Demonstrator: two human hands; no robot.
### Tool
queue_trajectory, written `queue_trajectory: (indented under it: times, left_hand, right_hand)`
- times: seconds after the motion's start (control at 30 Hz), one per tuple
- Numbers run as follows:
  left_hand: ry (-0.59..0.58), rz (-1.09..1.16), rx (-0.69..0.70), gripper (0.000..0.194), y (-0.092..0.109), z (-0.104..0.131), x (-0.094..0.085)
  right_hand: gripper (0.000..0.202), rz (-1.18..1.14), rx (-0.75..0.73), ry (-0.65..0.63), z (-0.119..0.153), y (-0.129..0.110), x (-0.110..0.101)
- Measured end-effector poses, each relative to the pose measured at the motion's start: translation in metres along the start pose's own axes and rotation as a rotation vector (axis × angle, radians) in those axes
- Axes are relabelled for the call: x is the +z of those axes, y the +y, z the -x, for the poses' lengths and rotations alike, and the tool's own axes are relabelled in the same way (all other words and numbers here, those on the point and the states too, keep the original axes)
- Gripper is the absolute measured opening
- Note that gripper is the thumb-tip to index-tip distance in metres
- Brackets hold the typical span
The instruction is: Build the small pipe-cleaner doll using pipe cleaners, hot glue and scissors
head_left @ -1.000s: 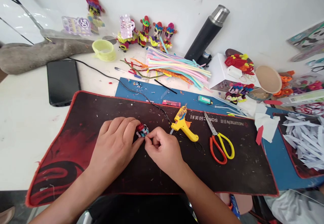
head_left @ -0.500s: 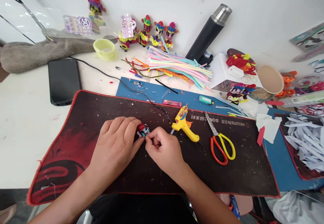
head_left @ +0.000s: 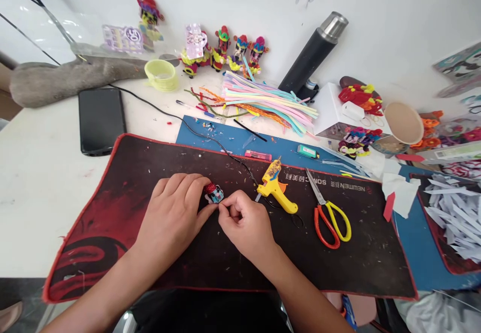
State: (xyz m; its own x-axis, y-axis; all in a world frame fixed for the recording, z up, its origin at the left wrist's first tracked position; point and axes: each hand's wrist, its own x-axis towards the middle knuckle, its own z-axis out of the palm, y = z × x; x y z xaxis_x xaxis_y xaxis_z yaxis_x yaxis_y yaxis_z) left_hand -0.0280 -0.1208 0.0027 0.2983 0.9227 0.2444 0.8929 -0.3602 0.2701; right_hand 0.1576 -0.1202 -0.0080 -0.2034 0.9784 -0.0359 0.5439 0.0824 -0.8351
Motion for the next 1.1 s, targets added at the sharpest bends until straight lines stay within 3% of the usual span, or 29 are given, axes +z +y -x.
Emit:
queue_trajectory:
  times: [0.53,0.7,0.9,1.1]
  left_hand:
    - [-0.029,0.101,-0.074,0.041,-0.02,-0.006,0.014]
    - [0.063,0.269,-0.07,0.043,-0.028,-0.001,0.001]
    - [0.032,0.428,0.075,0.025,-0.008,-0.006,-0.022]
    - [0.003,0.44,0.139,0.027,0.003,-0.013,-0.02]
  right_hand:
    - [0.012,-0.038,-0.049,0.023,0.0,0.002,0.003]
    - [0.01,-0.062,-0.039,0.033,0.0,0.004,0.004]
    - [0.009,-0.098,-0.047,0.028,0.002,0.006,0.005]
    - [0.009,-0.168,-0.056,0.041,0.004,0.006,0.005]
